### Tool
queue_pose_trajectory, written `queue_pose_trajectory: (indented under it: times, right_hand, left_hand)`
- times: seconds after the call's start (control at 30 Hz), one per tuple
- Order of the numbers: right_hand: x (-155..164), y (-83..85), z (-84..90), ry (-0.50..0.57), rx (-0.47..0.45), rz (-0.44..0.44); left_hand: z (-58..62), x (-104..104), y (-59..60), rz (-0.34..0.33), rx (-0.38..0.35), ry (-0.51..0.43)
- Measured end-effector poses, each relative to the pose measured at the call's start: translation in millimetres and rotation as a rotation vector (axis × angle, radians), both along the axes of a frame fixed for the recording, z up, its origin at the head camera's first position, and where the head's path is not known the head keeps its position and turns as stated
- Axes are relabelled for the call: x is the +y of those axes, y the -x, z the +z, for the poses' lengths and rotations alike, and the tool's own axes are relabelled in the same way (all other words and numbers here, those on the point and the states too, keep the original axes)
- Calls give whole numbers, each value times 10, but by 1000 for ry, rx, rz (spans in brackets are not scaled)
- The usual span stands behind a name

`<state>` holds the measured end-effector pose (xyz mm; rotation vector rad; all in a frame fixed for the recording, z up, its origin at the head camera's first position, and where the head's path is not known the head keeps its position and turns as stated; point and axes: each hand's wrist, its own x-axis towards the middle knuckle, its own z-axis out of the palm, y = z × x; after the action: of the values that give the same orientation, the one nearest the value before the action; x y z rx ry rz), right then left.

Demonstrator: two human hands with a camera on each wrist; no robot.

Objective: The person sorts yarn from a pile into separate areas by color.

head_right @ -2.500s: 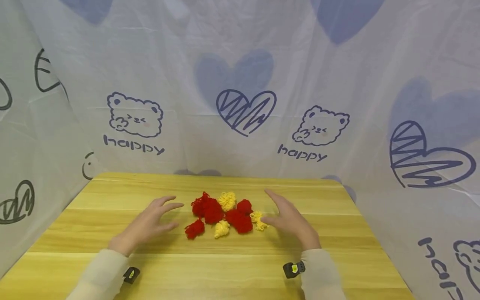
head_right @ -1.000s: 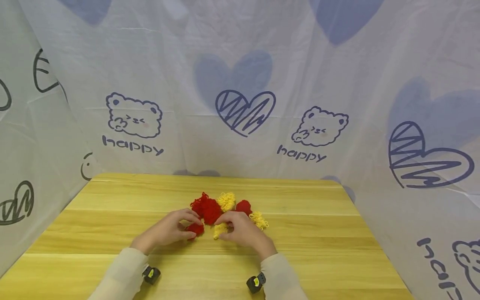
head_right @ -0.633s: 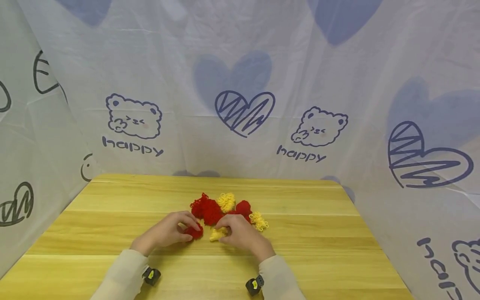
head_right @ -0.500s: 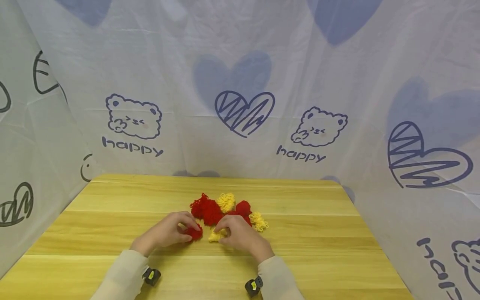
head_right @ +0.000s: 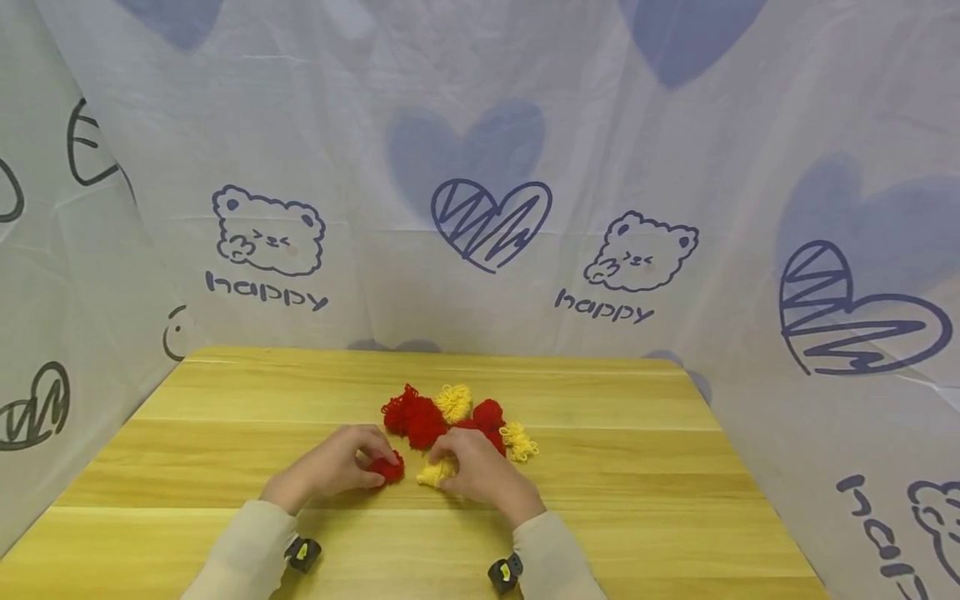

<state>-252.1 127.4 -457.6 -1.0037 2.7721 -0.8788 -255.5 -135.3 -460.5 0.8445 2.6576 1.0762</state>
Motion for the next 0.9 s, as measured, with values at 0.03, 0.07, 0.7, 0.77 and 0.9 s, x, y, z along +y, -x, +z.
queue_pose_trajectory:
  times: [0.03, 0.07, 0.7, 0.77, 0.9]
  right_hand:
    - [1, 0, 0, -1, 7, -1]
    - [3, -1, 3, 0, 10, 0]
    - [9, -34, -22, -15, -53, -36]
    - [16, -35, -29, -12, -55, -35]
    - [38, -23, -46, -6, -34, -28]
  left_hand:
    - [2, -1, 1, 0, 2, 5]
    - [5, -3, 2, 0, 4, 9]
    - [-13, -17, -21, 22, -12, -2]
    - [-19, -17, -20, 24, -8, 3]
    - [-13, -14, -21, 24, -7, 4]
